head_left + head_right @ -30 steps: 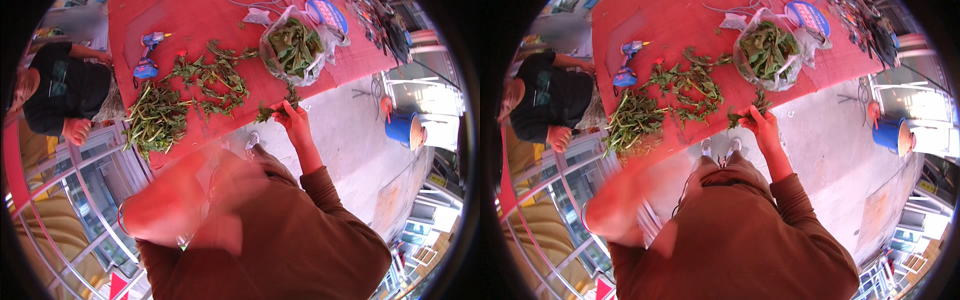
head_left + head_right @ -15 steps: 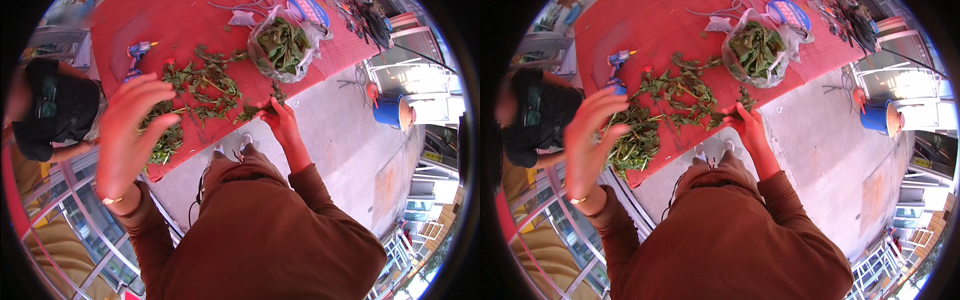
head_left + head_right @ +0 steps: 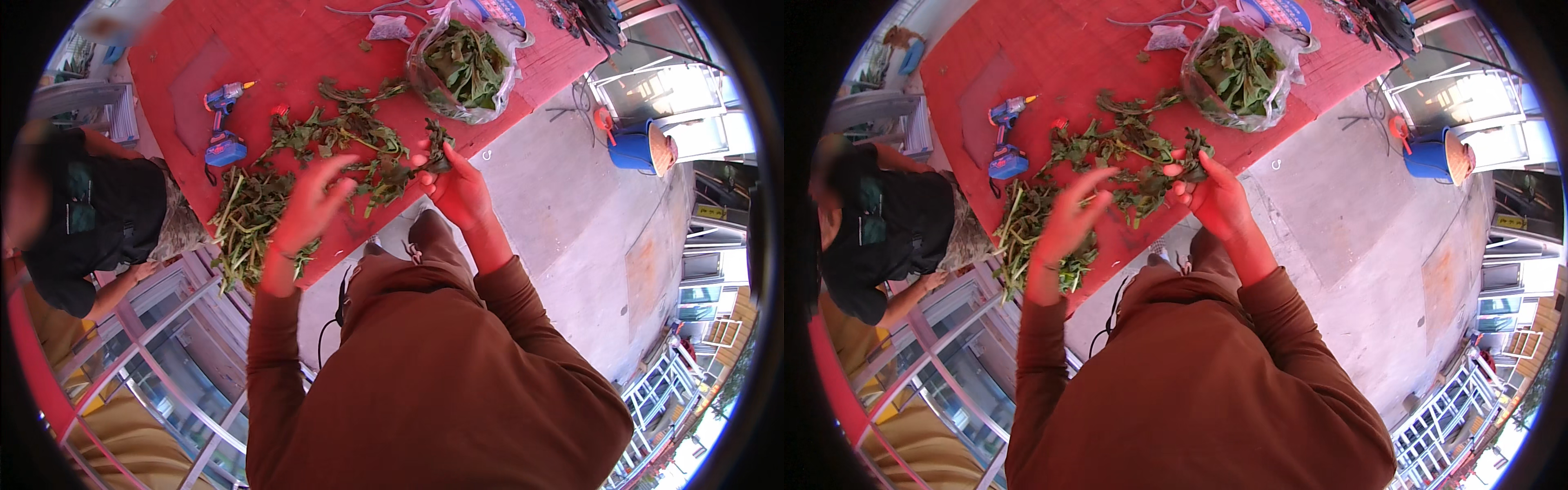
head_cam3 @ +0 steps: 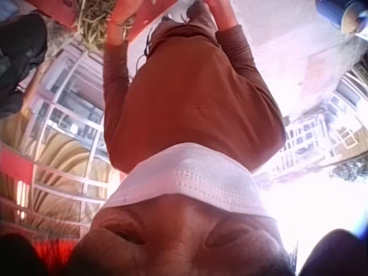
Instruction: The person stands at a red table and repeatedly picks up dried green plant material, separates leaves from stems by hand, and places the leaves into a clear plastic bag. Stems are set aside on the table. The process continues throughout the clip.
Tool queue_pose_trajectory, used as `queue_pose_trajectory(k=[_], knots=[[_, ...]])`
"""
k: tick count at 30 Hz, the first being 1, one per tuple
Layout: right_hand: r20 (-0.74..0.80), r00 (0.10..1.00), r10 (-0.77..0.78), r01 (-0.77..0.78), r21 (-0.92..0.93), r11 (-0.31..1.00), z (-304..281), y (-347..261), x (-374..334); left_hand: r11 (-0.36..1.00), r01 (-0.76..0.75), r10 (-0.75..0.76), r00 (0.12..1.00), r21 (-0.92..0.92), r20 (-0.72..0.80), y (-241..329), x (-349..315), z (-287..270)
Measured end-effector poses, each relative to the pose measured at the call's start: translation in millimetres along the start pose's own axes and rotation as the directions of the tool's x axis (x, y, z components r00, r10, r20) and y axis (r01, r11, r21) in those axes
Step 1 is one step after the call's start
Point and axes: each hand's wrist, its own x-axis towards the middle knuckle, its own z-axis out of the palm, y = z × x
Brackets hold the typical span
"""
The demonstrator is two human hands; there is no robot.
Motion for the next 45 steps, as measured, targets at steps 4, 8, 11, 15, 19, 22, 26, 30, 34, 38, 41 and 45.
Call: queue_pose_trajectory(k=[4, 8, 11, 15, 19, 22, 26, 30, 34, 38, 41, 45], knots=[[-0.019, 0.999, -0.035, 0.035, -0.007, 0.999, 18.2, -0.7, 12.3, 0.853, 0.193, -0.196, 0.980, -0.485, 0.046, -41.2, -9.1, 50.0], [-0.127, 0.964, -0.234, 0.182, -0.330, 0.926, 21.3, -14.1, 22.2, 0.553, 0.319, -0.403, 0.911, -0.769, 0.089, -52.1, -4.6, 37.9], [-0.183, 0.914, -0.361, 0.244, -0.462, 0.853, 23.7, -27.9, 27.6, 0.457, 0.323, -0.464, 0.881, -0.829, 0.088, -64.7, -0.5, 23.3], [-0.127, 0.923, -0.363, 0.274, -0.445, 0.853, 5.3, -41.7, 31.3, 0.430, 0.322, -0.483, 0.872, -0.843, 0.087, -66.8, 4.6, 9.2], [-0.157, 0.931, -0.329, 0.222, -0.474, 0.852, -14.2, -42.1, 32.8, 0.525, 0.356, -0.504, 0.862, -0.773, 0.054, -62.3, 13.5, 3.8], [-0.141, 0.924, -0.357, 0.197, -0.624, 0.757, -8.1, -39.7, 37.2, 0.797, 0.360, -0.446, 0.892, -0.486, -0.071, -58.1, 25.5, 3.0], [0.033, 0.907, -0.419, 0.274, -0.801, 0.531, 0.7, -38.5, 52.4, 0.963, 0.237, -0.212, 0.959, 0.125, -0.188, -22.4, 47.7, 7.0], [0.510, 0.751, -0.419, 0.518, -0.849, -0.105, 26.4, -29.0, 75.2, 0.958, 0.114, -0.086, 0.989, 0.262, -0.117, 1.8, 60.6, 10.7], [0.528, 0.848, -0.049, 0.492, -0.819, -0.295, 14.6, -16.9, 77.2, 0.964, 0.051, -0.039, 0.998, 0.262, -0.048, 6.0, 63.5, 18.5], [0.515, 0.854, -0.072, 0.489, -0.842, -0.228, 13.0, -10.6, 62.3, 0.948, 0.005, -0.005, 1.000, 0.319, -0.002, 12.1, 54.1, 33.0], [0.451, 0.884, 0.127, 0.468, -0.861, -0.200, 14.4, -22.1, 48.8, 0.957, -0.012, -0.027, 0.991, 0.291, 0.129, 19.9, 44.1, 35.7], [0.479, 0.779, 0.405, 0.384, -0.875, 0.296, 20.9, -38.6, 36.6, 1.000, 0.008, -0.006, 0.937, -0.004, 0.348, 33.3, 34.7, 21.4]])
